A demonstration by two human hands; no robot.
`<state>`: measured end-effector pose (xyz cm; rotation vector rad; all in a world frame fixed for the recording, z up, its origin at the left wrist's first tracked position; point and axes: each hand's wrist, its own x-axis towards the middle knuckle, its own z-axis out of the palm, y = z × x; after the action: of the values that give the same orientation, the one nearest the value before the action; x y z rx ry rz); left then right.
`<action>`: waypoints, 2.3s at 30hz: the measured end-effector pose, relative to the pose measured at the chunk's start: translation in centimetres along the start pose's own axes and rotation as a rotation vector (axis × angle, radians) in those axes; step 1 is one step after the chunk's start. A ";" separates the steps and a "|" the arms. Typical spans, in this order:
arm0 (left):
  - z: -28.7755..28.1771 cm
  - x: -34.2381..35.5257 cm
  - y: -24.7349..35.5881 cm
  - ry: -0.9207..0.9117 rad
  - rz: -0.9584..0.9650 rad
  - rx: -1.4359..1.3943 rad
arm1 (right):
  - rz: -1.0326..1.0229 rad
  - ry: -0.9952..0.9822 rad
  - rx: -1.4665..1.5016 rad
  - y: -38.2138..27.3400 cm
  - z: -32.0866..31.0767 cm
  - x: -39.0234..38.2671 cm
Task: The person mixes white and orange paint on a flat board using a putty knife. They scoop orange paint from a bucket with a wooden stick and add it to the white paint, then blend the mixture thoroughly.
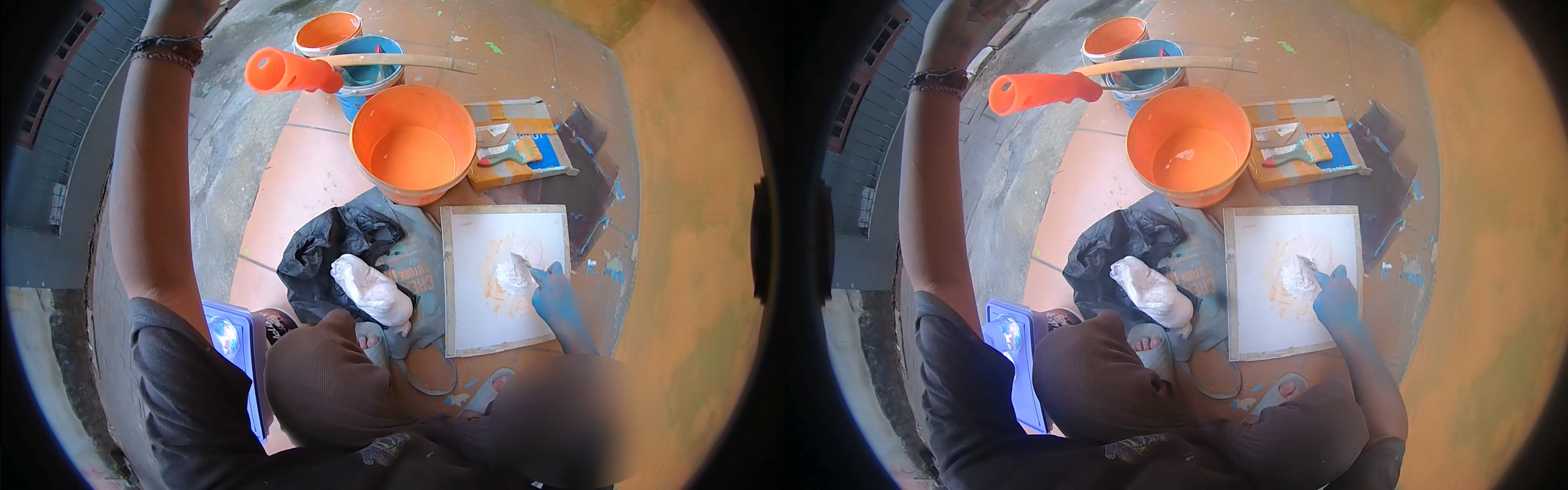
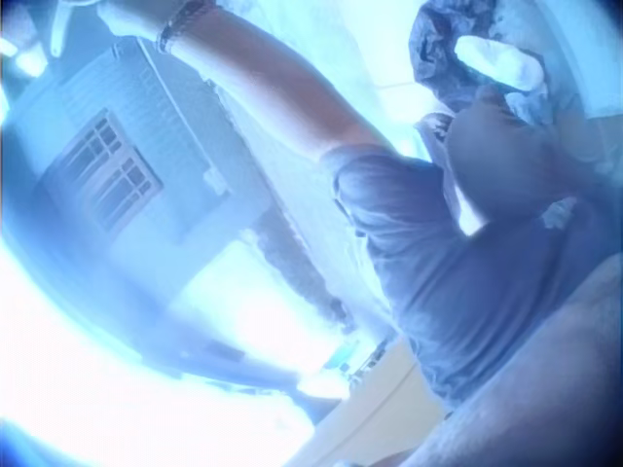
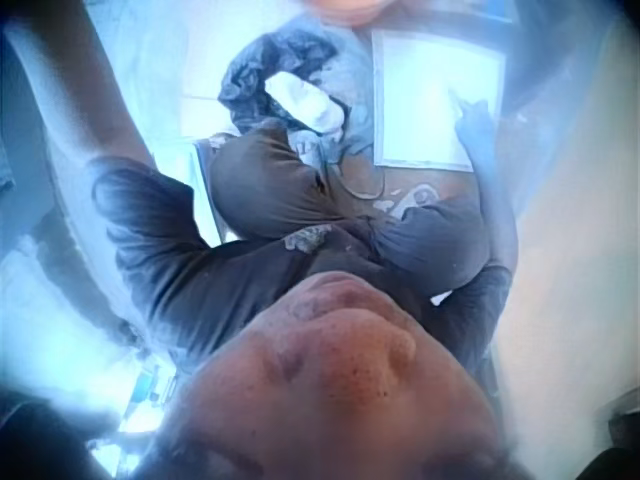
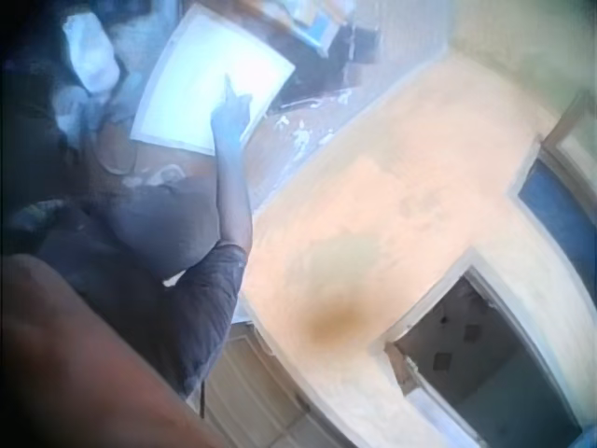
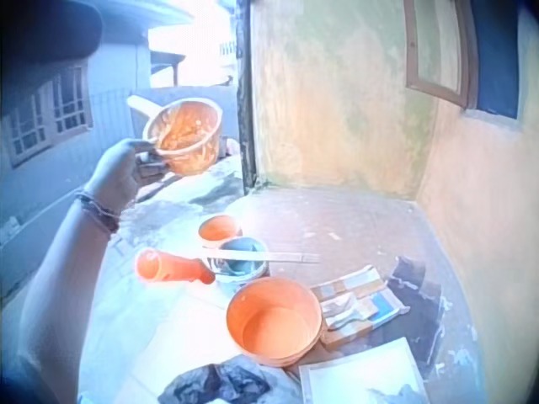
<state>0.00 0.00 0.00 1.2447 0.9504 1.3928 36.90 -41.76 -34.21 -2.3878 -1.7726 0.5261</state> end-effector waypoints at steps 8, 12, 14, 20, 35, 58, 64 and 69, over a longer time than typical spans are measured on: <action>-2.8 9.2 -20.8 0.314 -0.143 0.130 | 0.033 -0.074 0.029 1.0 -3.7 -0.8; -3.3 13.6 -29.0 0.380 -0.229 0.134 | 0.055 -0.121 0.035 1.0 -4.6 -1.1; -2.7 14.8 -31.5 0.373 -0.244 0.046 | 0.086 -0.081 0.071 1.2 -4.3 -1.4; -3.5 17.5 -34.9 0.275 -0.419 0.021 | 0.150 -0.039 0.162 0.2 -3.2 -1.3; -7.5 5.0 -26.0 -0.317 -0.314 0.446 | 0.216 0.118 0.277 0.5 -3.2 1.7; 11.1 -42.2 -31.4 -0.872 -0.496 1.143 | -0.241 0.057 0.144 5.6 0.8 -1.0; 11.2 -50.0 -36.8 -0.392 -0.825 1.175 | -0.311 0.082 0.197 6.5 -0.3 0.2; 10.9 -50.5 -37.8 -0.302 -0.810 1.171 | -0.401 -0.014 0.248 5.6 0.8 -1.4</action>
<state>15.77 -42.80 -44.86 1.5055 1.8593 -0.0935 41.29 -44.88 -36.37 -1.8090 -1.9862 0.6605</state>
